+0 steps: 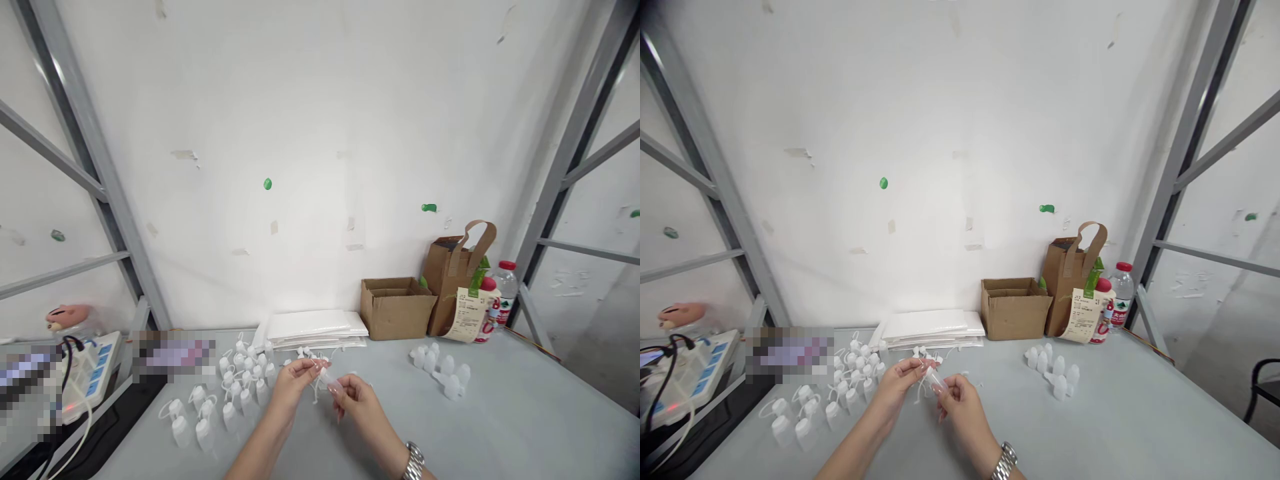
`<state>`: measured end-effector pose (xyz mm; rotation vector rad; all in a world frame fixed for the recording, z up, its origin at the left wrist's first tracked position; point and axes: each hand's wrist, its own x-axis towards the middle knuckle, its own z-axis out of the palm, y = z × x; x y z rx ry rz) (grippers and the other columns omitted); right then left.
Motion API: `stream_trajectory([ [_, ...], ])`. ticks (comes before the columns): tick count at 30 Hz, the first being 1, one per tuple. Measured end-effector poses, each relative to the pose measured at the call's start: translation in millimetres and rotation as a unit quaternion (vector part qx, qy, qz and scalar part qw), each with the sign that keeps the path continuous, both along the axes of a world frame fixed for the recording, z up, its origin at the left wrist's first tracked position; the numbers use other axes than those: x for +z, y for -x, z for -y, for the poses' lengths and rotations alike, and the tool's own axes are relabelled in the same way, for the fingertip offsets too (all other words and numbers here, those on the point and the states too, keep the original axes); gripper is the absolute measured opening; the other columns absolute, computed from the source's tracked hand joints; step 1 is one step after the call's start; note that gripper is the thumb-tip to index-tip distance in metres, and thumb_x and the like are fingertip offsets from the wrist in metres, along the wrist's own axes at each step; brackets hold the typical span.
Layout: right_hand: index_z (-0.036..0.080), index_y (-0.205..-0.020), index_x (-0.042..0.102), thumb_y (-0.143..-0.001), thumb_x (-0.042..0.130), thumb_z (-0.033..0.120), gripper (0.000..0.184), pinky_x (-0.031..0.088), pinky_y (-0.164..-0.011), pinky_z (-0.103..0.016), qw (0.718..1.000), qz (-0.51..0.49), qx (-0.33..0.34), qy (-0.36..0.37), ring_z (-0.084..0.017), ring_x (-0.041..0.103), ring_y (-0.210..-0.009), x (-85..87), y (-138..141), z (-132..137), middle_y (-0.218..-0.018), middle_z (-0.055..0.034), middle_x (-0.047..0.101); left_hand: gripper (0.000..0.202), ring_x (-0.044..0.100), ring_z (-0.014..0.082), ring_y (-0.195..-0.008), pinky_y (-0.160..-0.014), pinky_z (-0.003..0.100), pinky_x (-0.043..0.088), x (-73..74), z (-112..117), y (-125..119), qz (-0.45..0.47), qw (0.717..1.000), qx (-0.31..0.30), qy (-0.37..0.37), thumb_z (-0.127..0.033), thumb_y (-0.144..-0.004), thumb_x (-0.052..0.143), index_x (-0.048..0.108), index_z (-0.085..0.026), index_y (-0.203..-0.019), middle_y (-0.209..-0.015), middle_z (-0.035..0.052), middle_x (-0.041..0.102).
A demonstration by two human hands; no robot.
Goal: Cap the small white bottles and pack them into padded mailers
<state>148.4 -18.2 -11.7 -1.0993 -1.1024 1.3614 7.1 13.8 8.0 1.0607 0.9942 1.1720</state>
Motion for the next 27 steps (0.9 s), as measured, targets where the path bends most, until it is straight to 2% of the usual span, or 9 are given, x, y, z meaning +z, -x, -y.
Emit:
stream_trajectory([
  [2,0.017,-0.060,0.054,-0.059,0.066,0.063,0.047,0.034,-0.050,-0.024,0.996,-0.059,0.057,0.033,-0.009,0.041,-0.041,0.9,-2.2,2.6,-0.045,0.0043,0.050,0.030,0.063,0.0278,-0.094,-0.089,0.037,0.042,0.1,0.3,-1.3,0.004,1.000,-0.011,-0.010,-0.042,-0.051,0.078,0.071,-0.017,-0.066,-0.086,0.0103,0.074],
  [5,0.017,-0.061,0.056,-0.070,0.057,0.062,0.046,0.034,-0.050,-0.023,0.966,-0.189,0.139,0.110,-0.006,0.032,-0.037,1.6,-5.0,6.1,-0.041,0.0072,0.040,0.031,0.064,0.0277,-0.092,-0.089,0.037,0.042,1.7,2.0,-3.6,0.018,1.000,-0.010,-0.023,-0.042,-0.050,0.078,0.070,-0.016,-0.064,-0.085,0.0109,0.074],
  [7,0.017,-0.060,0.055,-0.073,0.054,0.061,0.046,0.035,-0.051,-0.023,0.950,-0.226,0.166,0.137,-0.005,0.029,-0.035,1.2,-5.8,5.8,-0.040,0.0081,0.038,0.032,0.064,0.0273,-0.092,-0.088,0.036,0.043,3.6,3.5,-4.7,0.019,0.999,-0.003,-0.029,-0.043,-0.049,0.079,0.070,-0.016,-0.064,-0.085,0.0111,0.074],
  [8,0.016,-0.059,0.055,-0.074,0.053,0.061,0.047,0.034,-0.051,-0.022,0.951,-0.223,0.166,0.134,-0.005,0.029,-0.035,0.7,-6.0,4.8,-0.039,0.0081,0.038,0.032,0.064,0.0268,-0.092,-0.088,0.035,0.043,4.7,4.3,-4.9,0.017,0.999,0.000,-0.028,-0.043,-0.049,0.079,0.070,-0.016,-0.065,-0.085,0.0110,0.074],
  [12,0.016,-0.056,0.053,-0.070,0.051,0.067,0.053,0.031,-0.044,-0.022,0.986,-0.107,0.115,0.062,-0.006,0.033,-0.033,-4.6,-5.5,-2.2,-0.038,0.0056,0.044,0.036,0.064,0.0246,-0.092,-0.085,0.033,0.044,7.8,5.0,-2.1,-0.020,0.999,-0.036,-0.007,-0.037,-0.052,0.079,0.072,-0.018,-0.082,-0.086,0.0089,0.074],
  [14,0.018,-0.057,0.050,-0.064,0.051,0.072,0.055,0.028,-0.040,-0.022,0.994,-0.027,0.102,0.038,-0.008,0.037,-0.034,-7.9,-4.6,-4.2,-0.039,0.0051,0.046,0.033,0.065,0.0244,-0.083,-0.079,0.032,0.046,7.6,3.5,0.2,-0.059,0.997,-0.047,-0.012,-0.034,-0.051,0.079,0.073,-0.017,-0.078,-0.080,0.0089,0.074],
  [16,0.019,-0.059,0.048,-0.064,0.047,0.074,0.055,0.030,-0.040,-0.022,0.994,0.038,0.098,0.015,-0.009,0.040,-0.035,-10.0,-3.6,-3.5,-0.040,0.0055,0.046,0.026,0.065,0.0241,-0.075,-0.073,0.032,0.047,6.8,1.5,1.9,-0.093,0.995,-0.035,-0.020,-0.034,-0.049,0.079,0.073,-0.016,-0.066,-0.073,0.0093,0.074],
  [21,0.021,-0.064,0.046,-0.079,0.042,0.059,0.041,0.039,-0.051,-0.025,0.982,0.162,0.076,-0.054,-0.012,0.049,-0.046,-8.6,-2.5,4.7,-0.051,0.0031,0.052,0.022,0.066,0.0247,-0.073,-0.074,0.032,0.047,8.1,0.7,3.6,-0.106,0.994,-0.016,0.004,-0.035,-0.048,0.078,0.071,-0.017,-0.057,-0.066,0.0078,0.074],
  [27,0.020,-0.068,0.048,-0.083,0.042,0.035,0.022,0.040,-0.060,-0.025,0.958,0.266,0.077,-0.078,-0.015,0.053,-0.058,-1.5,-4.9,8.9,-0.060,0.0006,0.056,0.025,0.066,0.0231,-0.070,-0.073,0.031,0.048,10.8,3.7,5.5,-0.103,0.994,-0.022,0.003,-0.038,-0.048,0.077,0.070,-0.016,-0.057,-0.063,0.0046,0.073],
])
